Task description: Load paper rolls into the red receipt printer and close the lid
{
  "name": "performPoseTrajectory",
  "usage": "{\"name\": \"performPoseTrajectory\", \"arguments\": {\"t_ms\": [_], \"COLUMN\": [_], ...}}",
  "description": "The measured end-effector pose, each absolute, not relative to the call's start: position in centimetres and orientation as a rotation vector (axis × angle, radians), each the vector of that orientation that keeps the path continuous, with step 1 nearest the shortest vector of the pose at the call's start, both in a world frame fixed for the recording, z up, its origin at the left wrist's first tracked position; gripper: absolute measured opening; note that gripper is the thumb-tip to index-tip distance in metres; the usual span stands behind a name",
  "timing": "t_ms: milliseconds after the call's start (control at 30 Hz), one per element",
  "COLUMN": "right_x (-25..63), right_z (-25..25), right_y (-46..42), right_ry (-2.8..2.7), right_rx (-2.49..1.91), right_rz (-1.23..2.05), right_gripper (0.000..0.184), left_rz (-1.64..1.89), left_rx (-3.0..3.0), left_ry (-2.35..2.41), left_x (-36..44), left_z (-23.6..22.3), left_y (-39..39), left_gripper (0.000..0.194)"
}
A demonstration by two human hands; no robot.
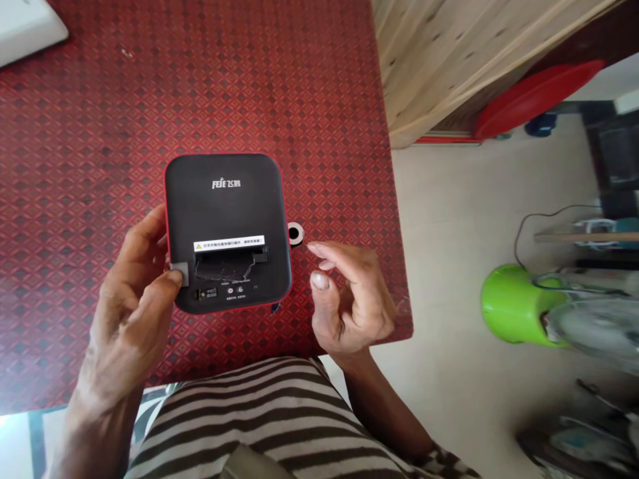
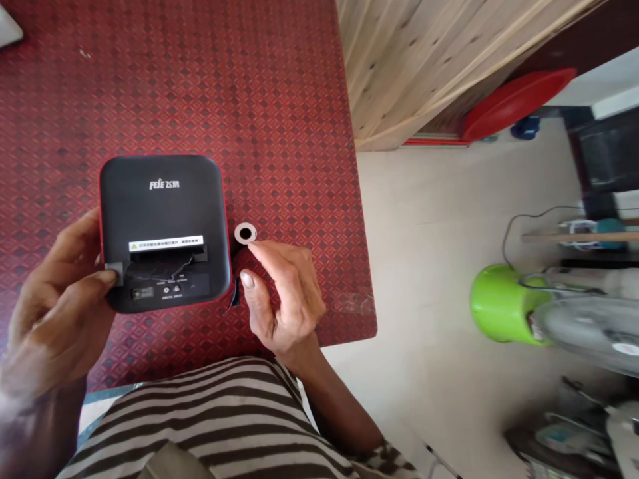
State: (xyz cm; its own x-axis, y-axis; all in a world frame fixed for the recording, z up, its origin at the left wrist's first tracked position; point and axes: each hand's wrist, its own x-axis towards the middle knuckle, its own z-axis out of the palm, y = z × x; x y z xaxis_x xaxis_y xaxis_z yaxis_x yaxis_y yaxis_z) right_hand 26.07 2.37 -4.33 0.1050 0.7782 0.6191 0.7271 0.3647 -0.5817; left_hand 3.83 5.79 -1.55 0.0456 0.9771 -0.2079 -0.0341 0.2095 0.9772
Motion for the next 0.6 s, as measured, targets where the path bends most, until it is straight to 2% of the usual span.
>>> {"name": "performPoseTrajectory", "arguments": {"t_ms": [233, 433, 600], "right_x": [26.3, 26.3, 25.6], "right_z": [-4.6, -3.3, -1.0], "right_y": [2.7, 3.3, 6.0], "right_ry": [-1.617, -1.646, -1.925], "right_rx": [-1.375, -1.322, -1.206], "right_rz": [0.076, 0.046, 0.122], "right_gripper": [0.025, 0.026, 0.023], "left_rz": [1.061, 1.034, 1.229], "left_rx": [1.058, 1.051, 1.041], "left_ry": [1.272, 1.283, 1.276], "left_x": [4.5, 3.5, 2.1], "left_z": [-1.5, -1.4, -3.5], "left_y": [6.1, 6.3, 8.5], "left_gripper": [0.054, 0.059, 0.047]}}
